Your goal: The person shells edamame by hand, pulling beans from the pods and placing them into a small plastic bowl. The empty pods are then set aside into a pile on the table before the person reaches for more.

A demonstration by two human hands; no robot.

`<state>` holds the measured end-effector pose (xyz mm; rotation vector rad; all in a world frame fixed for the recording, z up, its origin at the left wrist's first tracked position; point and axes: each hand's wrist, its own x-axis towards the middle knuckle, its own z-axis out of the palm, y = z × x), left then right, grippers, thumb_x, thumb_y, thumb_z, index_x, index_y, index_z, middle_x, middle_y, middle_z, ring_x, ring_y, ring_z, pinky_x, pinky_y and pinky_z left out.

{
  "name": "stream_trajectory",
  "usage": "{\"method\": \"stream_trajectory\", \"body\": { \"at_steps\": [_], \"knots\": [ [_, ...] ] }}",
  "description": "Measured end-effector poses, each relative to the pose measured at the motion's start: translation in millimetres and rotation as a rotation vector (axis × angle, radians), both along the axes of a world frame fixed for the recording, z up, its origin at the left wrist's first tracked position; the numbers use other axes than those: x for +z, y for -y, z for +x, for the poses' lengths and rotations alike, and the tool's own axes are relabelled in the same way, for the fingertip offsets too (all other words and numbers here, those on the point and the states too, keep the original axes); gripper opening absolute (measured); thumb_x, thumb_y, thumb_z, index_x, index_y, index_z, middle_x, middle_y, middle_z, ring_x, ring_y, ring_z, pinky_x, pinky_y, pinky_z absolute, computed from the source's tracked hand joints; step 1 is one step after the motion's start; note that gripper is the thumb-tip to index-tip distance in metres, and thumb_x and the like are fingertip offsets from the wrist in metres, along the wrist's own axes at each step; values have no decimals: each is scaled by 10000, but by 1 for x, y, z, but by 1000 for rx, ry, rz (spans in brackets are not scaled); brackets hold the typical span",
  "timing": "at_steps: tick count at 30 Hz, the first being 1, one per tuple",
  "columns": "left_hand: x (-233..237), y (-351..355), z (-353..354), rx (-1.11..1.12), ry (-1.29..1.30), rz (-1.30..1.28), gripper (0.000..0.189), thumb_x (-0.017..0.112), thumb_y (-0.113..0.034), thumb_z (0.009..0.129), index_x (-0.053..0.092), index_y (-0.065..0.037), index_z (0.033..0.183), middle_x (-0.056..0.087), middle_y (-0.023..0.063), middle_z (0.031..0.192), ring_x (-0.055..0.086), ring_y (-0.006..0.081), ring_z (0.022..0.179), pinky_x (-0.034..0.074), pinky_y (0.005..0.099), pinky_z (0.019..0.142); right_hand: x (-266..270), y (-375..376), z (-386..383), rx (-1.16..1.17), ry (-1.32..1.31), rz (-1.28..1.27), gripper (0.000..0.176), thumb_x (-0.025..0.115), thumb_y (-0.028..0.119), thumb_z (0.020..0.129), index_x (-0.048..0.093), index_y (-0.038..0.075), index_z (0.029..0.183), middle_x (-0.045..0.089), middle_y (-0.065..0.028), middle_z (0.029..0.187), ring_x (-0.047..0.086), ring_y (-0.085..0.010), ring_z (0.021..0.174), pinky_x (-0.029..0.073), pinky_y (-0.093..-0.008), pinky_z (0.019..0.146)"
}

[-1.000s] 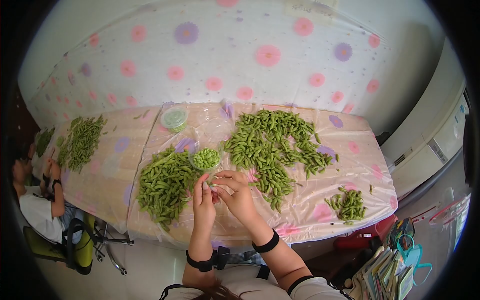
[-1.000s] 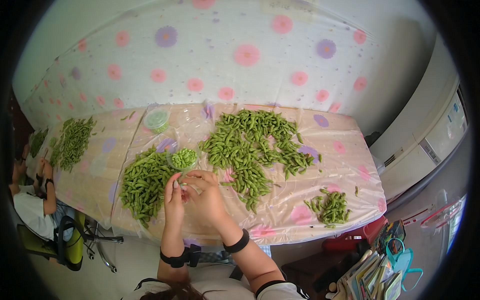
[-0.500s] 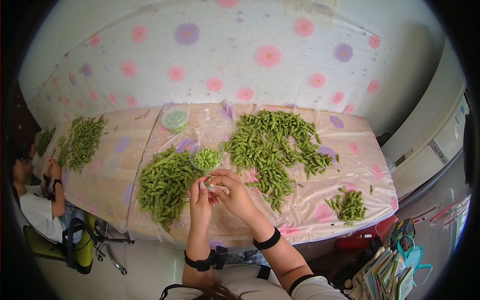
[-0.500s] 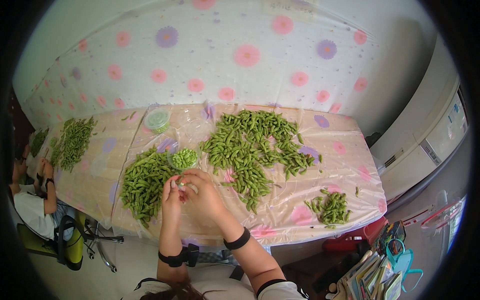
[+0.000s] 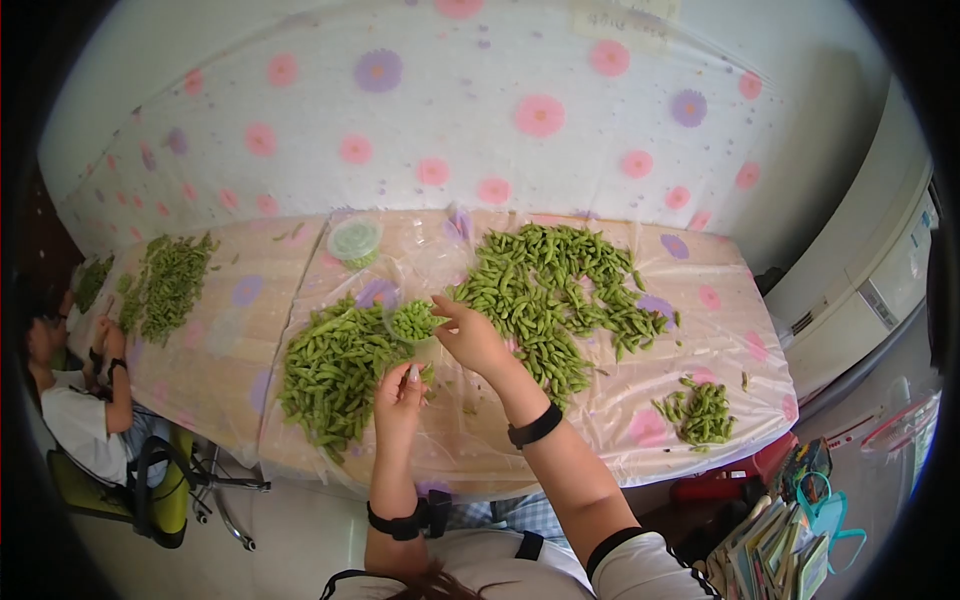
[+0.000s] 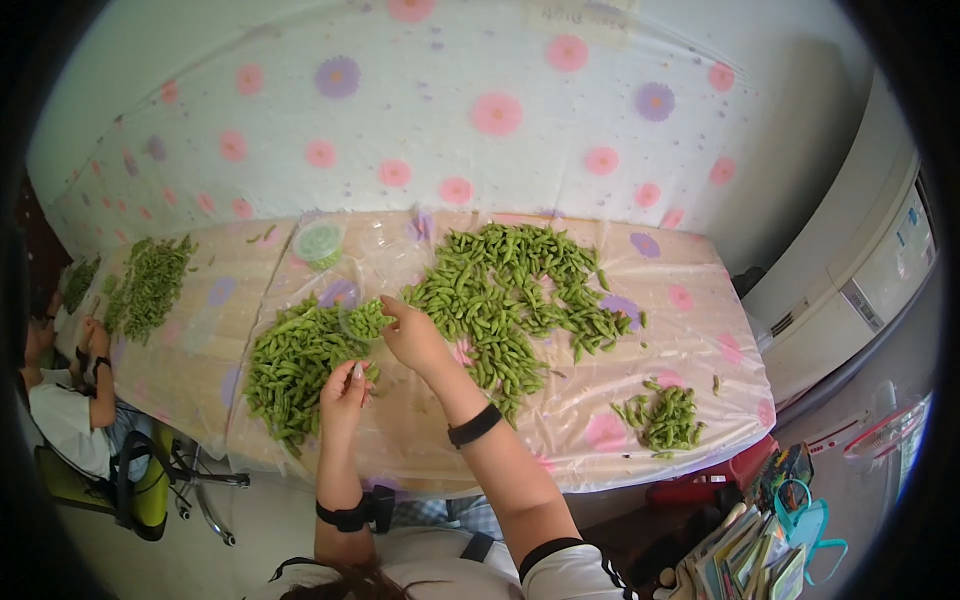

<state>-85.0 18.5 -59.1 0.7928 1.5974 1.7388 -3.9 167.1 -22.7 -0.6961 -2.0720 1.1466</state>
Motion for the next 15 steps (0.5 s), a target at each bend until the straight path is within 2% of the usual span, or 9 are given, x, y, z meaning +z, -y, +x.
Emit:
{"method": "stream_trajectory", "body": {
  "at_steps": [4,6,7,9,13,15],
  "knots": [
    [14,3,1,31,-59,34,221,529,-145,942,511,3,1104,595,40,834,537,63,677,422,194,584,-4,4,15,-11,77,-47,339,596,114,863,550,-15,1172,671,-84,957,607,-138,741,490,-268,679],
    [16,1,3,48,-30,68,197,537,-121,934,517,1,1086,590,39,839,538,63,693,424,197,589,-3,16,25,194,79,-323,248,587,170,891,588,6,1077,658,-53,878,586,-105,696,474,-239,626],
    [16,0,4,64,-3,104,174,545,-96,925,523,0,1068,585,37,843,540,64,709,427,201,593,0,25,30,192,80,-327,248,587,170,891,588,6,1077,658,-53,878,586,-105,696,474,-239,626],
    [15,0,5,34,-37,113,149,549,-80,919,522,-1,1043,580,37,846,539,68,712,430,205,597,11,42,39,337,50,-503,196,572,215,914,598,33,982,624,-16,798,558,-70,670,446,-210,591],
    [9,-1,4,-26,-168,176,101,559,-51,905,508,2,974,568,38,834,542,81,716,439,218,604,12,47,51,331,124,-567,189,575,222,916,586,41,970,608,-7,767,548,-61,659,436,-204,582],
    [9,-1,7,-38,-94,186,96,565,-48,899,507,-1,959,564,35,829,535,81,709,436,220,605,4,47,57,391,-1,-664,178,576,208,913,575,46,986,600,2,765,542,-56,661,427,-197,581]
  ]
}}
